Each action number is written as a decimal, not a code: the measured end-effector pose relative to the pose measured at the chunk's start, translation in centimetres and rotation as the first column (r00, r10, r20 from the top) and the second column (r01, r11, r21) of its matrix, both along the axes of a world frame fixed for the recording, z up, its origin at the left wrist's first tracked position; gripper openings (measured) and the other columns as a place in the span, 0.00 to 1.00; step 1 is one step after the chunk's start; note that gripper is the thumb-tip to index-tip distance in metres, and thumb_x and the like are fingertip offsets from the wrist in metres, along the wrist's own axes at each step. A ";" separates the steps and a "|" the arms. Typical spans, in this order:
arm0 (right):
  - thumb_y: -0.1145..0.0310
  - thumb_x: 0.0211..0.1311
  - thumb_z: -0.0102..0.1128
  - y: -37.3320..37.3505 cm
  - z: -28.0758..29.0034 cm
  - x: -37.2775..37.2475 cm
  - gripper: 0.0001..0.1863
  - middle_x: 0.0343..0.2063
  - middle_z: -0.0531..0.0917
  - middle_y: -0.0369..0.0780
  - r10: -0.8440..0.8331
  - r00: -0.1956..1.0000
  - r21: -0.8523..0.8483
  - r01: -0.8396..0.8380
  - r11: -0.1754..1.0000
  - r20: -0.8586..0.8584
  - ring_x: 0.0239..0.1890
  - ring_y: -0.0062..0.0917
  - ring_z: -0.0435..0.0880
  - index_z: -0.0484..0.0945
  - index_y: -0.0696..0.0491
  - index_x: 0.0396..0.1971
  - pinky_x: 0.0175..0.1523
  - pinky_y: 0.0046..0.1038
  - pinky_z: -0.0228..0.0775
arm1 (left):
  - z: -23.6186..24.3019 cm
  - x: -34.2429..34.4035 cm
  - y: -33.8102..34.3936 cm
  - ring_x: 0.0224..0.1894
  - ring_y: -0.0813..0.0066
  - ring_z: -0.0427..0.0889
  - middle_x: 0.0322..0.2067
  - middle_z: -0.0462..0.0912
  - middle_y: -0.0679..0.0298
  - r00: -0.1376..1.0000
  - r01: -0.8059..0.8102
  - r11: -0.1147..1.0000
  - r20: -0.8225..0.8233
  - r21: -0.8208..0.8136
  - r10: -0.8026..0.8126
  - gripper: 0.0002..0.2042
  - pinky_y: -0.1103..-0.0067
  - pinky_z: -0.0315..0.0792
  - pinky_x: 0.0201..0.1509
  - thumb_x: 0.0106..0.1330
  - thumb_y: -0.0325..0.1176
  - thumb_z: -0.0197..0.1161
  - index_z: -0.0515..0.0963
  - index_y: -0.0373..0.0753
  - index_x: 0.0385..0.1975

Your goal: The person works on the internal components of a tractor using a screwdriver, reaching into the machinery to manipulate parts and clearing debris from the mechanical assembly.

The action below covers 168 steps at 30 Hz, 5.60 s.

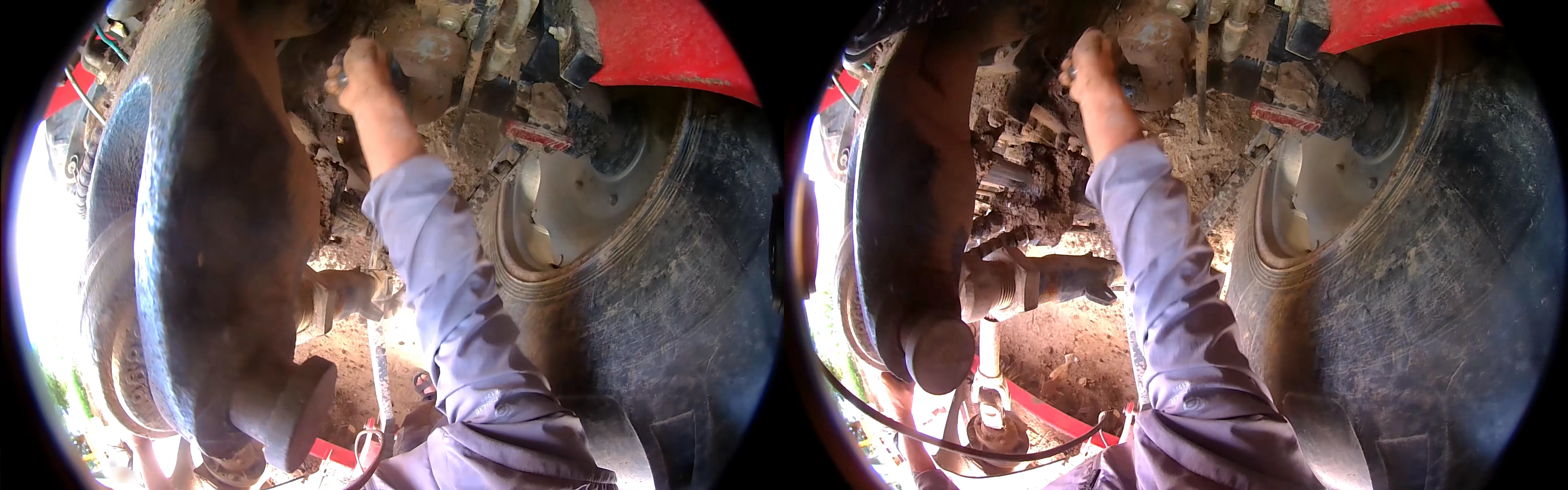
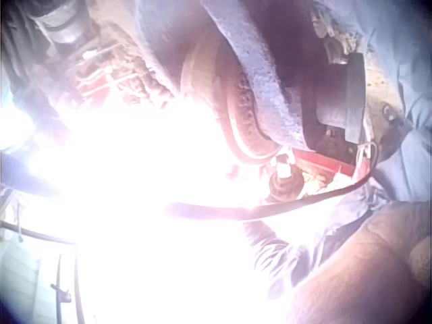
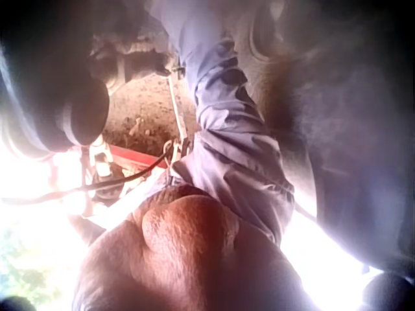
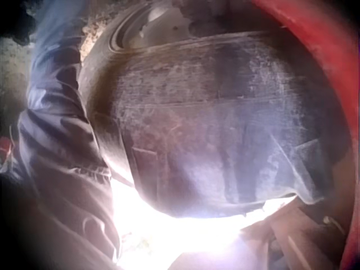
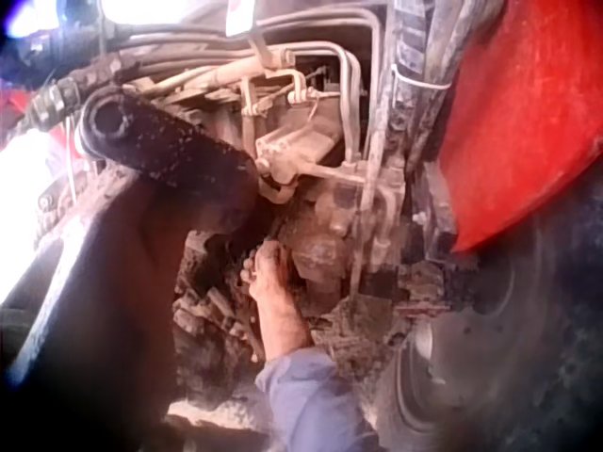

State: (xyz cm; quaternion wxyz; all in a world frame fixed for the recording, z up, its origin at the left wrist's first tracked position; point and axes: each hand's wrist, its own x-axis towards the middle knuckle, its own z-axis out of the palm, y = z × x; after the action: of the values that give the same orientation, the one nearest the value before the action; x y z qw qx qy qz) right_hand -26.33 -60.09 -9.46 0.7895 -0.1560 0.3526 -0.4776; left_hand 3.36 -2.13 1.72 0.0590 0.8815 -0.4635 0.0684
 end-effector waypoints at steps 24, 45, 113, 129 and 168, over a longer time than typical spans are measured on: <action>0.67 0.59 0.47 3.0 -1.8 -3.4 0.06 0.19 0.72 0.40 0.019 0.769 -0.159 -0.157 0.975 -0.639 0.16 0.24 0.71 0.66 0.53 0.34 0.17 0.26 0.62 | 0.8 -3.5 -3.2 0.17 0.63 0.72 0.16 0.74 0.52 0.994 -0.092 0.995 -0.057 0.024 0.093 0.15 0.67 0.66 0.23 0.41 0.31 0.63 0.70 0.28 0.27; 0.64 0.59 0.43 -2.6 -1.3 0.8 0.09 0.19 0.71 0.40 -0.117 0.961 -0.027 0.114 0.993 -0.251 0.15 0.25 0.69 0.69 0.53 0.28 0.14 0.23 0.57 | 0.9 -4.2 -3.8 0.18 0.68 0.73 0.17 0.76 0.52 0.997 0.001 1.000 -0.078 -0.012 -0.002 0.14 0.71 0.68 0.24 0.48 0.32 0.64 0.72 0.28 0.29; 0.60 0.60 0.45 2.1 -7.4 5.3 0.18 0.24 0.77 0.46 -0.334 0.813 -0.358 0.167 0.919 -0.477 0.19 0.31 0.77 0.69 0.61 0.39 0.19 0.30 0.69 | -2.8 5.0 6.2 0.42 0.51 0.71 0.40 0.67 0.43 0.996 -0.073 0.997 0.056 0.023 0.071 0.39 0.61 0.69 0.46 0.41 0.33 0.68 0.58 0.24 0.54; 0.66 0.62 0.45 6.6 -2.6 -2.7 0.09 0.15 0.70 0.39 -0.046 0.955 -0.352 -0.063 0.934 -0.293 0.12 0.23 0.70 0.64 0.57 0.34 0.10 0.26 0.58 | -4.5 7.8 8.1 0.41 0.51 0.71 0.40 0.67 0.43 0.966 0.146 0.989 0.220 -0.022 -0.138 0.39 0.61 0.68 0.46 0.42 0.33 0.69 0.57 0.22 0.53; 0.65 0.60 0.49 9.6 -3.4 -10.3 0.11 0.14 0.71 0.38 0.228 0.604 -0.127 -0.487 0.864 -0.764 0.12 0.23 0.69 0.70 0.55 0.23 0.15 0.28 0.59 | 0.7 -4.0 -3.6 0.15 0.60 0.65 0.12 0.70 0.50 0.999 -0.034 0.999 -0.020 -0.034 0.033 0.14 0.67 0.63 0.21 0.40 0.30 0.64 0.68 0.29 0.21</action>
State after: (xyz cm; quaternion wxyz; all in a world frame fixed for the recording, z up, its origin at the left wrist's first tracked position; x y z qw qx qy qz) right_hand -36.66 -50.52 -12.88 0.6267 -0.5272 0.5135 -0.2562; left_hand -0.64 -5.69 2.47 0.0776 0.8886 -0.4468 0.0686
